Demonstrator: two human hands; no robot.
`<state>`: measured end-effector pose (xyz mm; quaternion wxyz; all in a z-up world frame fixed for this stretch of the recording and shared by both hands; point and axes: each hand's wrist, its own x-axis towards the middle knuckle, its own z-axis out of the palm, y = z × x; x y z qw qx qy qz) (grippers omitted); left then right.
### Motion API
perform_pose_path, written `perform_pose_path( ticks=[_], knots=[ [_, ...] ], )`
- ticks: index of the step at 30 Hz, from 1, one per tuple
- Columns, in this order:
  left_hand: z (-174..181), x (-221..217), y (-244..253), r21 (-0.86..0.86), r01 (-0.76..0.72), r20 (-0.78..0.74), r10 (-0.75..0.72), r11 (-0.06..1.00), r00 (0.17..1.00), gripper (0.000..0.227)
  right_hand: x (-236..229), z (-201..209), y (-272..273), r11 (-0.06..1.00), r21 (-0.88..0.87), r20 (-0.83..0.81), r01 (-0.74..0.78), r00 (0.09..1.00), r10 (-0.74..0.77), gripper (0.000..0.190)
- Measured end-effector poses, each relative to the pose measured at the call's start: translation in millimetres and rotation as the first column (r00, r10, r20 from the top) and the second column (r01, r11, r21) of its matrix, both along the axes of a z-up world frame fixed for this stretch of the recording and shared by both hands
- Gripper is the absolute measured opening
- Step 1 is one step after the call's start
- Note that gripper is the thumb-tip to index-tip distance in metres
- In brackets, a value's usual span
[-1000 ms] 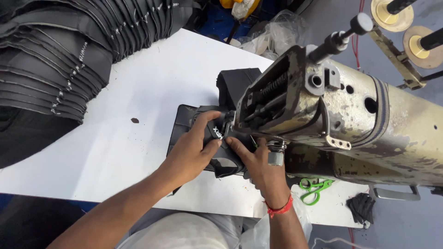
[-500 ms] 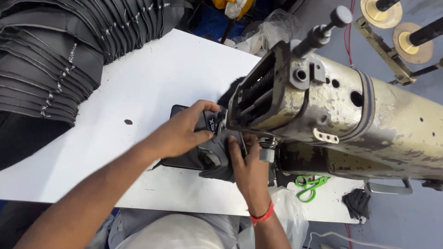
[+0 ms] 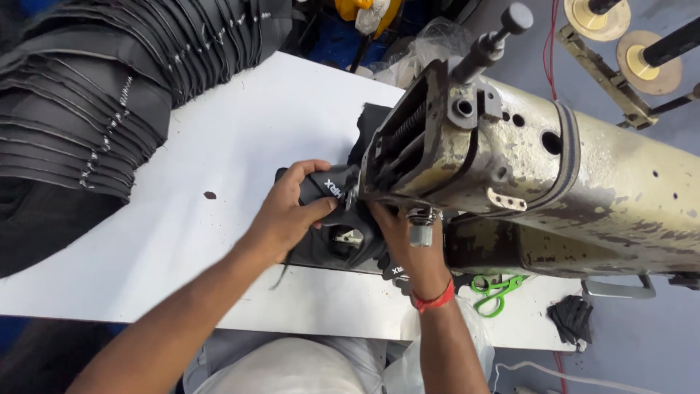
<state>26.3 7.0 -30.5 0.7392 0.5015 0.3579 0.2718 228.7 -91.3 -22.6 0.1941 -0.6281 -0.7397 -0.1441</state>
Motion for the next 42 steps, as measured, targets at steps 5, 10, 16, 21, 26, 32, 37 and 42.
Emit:
perform_pose_path(
  ticks=[5, 10, 16, 21, 26, 32, 37, 42],
  knots=[
    [-2, 6, -24, -0.007, -0.193, 0.019, 0.193, 0.981, 0.981, 0.051, 10, 12, 21, 0.987, -0.125, -0.676, -0.103, 0.736, -0.009, 0.016],
    [-6, 9, -45, 0.061, -0.335, 0.086, 0.33, 0.94, 0.94, 0.05, 25, -14, 25, 0.989, -0.021, -0.636, -0.146, 0.765, 0.099, 0.016],
    [-11, 5, -56, 0.245, -0.337, 0.093, 0.324, 0.909, 0.941, 0.057, -20, 23, -2, 0.991, -0.055, -0.312, 0.125, 0.94, -0.136, 0.023],
    [-10, 8, -60, 0.18, -0.334, 0.106, 0.319, 0.925, 0.942, 0.059, -17, -1, -12, 0.996, 0.079, -0.041, 0.037, 0.999, -0.034, 0.032],
    [-9, 8, -69, 0.176, -0.313, 0.014, 0.316, 0.933, 0.949, 0.062, -11, -27, -10, 0.992, 0.101, -0.055, 0.08, 0.996, -0.075, 0.031],
    [-10, 9, -71, 0.221, -0.342, 0.068, 0.336, 0.913, 0.94, 0.063, 3, -59, -13, 0.978, 0.13, 0.076, 0.161, 0.982, -0.172, 0.037],
    [-5, 5, -61, 0.263, -0.258, -0.058, 0.282, 0.93, 0.958, 0.064, 1, -71, -20, 0.977, 0.13, 0.062, 0.171, 0.982, -0.18, 0.034],
    [-2, -4, -49, 0.267, -0.171, -0.142, 0.214, 0.948, 0.967, 0.061, -21, -38, -15, 0.978, 0.051, -0.011, 0.2, 0.98, -0.2, 0.023]
  ],
)
